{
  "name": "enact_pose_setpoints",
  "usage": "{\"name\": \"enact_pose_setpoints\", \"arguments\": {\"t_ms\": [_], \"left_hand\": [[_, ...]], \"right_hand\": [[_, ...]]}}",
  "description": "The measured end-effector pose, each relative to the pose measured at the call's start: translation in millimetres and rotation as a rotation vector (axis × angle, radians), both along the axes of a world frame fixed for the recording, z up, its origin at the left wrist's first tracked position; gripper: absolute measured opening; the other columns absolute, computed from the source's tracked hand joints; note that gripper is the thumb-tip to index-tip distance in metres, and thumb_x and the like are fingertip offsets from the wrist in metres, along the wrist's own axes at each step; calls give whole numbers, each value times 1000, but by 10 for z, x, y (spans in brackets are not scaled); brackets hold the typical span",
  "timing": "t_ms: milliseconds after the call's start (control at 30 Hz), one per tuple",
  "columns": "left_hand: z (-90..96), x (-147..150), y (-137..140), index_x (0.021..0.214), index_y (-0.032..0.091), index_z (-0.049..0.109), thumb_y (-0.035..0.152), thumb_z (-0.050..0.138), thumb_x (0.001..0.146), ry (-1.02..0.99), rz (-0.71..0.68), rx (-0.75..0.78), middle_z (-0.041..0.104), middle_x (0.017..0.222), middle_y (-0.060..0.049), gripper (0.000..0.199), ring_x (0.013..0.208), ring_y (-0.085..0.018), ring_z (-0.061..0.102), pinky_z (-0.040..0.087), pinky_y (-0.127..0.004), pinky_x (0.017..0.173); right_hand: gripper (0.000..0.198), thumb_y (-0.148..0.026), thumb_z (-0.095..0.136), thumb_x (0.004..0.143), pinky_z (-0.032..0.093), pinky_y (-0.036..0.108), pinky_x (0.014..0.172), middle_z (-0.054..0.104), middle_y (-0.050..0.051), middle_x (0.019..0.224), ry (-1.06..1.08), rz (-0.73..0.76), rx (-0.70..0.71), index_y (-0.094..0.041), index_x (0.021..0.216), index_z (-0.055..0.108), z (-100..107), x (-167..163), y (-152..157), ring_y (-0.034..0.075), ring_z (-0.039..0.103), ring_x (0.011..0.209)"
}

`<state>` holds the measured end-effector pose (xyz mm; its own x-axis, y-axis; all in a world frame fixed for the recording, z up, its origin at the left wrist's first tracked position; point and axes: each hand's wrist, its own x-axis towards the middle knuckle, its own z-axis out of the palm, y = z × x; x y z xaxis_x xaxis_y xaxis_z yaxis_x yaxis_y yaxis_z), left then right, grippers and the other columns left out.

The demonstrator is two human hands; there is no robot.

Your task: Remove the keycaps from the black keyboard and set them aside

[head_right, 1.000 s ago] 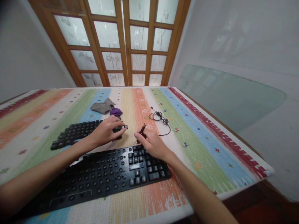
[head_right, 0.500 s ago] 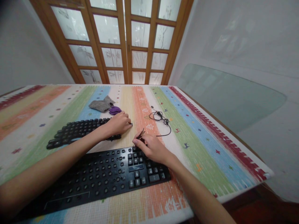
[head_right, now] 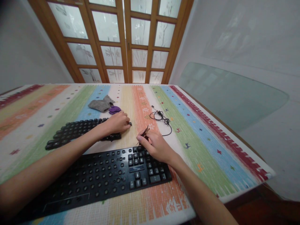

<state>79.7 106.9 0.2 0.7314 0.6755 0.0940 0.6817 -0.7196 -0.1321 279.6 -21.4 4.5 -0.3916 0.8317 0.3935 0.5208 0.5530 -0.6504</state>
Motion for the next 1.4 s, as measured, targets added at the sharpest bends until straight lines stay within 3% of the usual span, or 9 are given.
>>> {"name": "enact_pose_setpoints", "arguments": {"t_ms": [233,633,833,933,1167,1400], "left_hand": [[-40,-1,46,86,7,75,23,54,87,-12,21,1,70,88,-18,27,90,-28,61,47,-37,80],[-65,-24,41,91,6,74,25,52,90,2,54,15,69,92,-18,29,93,-28,61,47,-36,80],[-67,-19,44,89,8,74,25,52,89,-1,62,26,70,90,-17,27,92,-27,61,46,-35,78],[-59,-24,33,89,8,74,25,52,88,-4,62,28,70,90,-17,28,92,-27,61,47,-36,79],[-37,-32,26,89,8,73,25,53,87,-3,72,12,70,90,-18,27,93,-29,60,46,-36,79],[26,-46,-37,100,7,69,23,56,86,-89,54,8,67,99,-17,25,100,-30,55,45,-37,84]], "right_hand": [[21,-30,50,99,47,29,74,69,5,82,-41,106,-66,-16,90,63,32,59,33,17,64,77],[26,-28,52,97,48,30,78,71,8,90,4,144,-96,-17,77,64,-9,109,60,17,65,83],[23,-29,52,97,49,32,78,71,8,92,-44,148,-119,-17,82,65,-20,68,40,18,65,85],[26,-30,49,98,49,33,79,71,8,93,-76,157,-101,-17,79,61,-25,1,-5,19,65,86],[20,-31,46,101,47,34,79,67,8,91,-134,173,-12,-17,97,60,-24,-90,-96,20,61,86],[22,-30,46,101,46,34,83,66,8,93,-44,107,-4,-18,86,58,-37,-80,-55,19,60,88]]}}
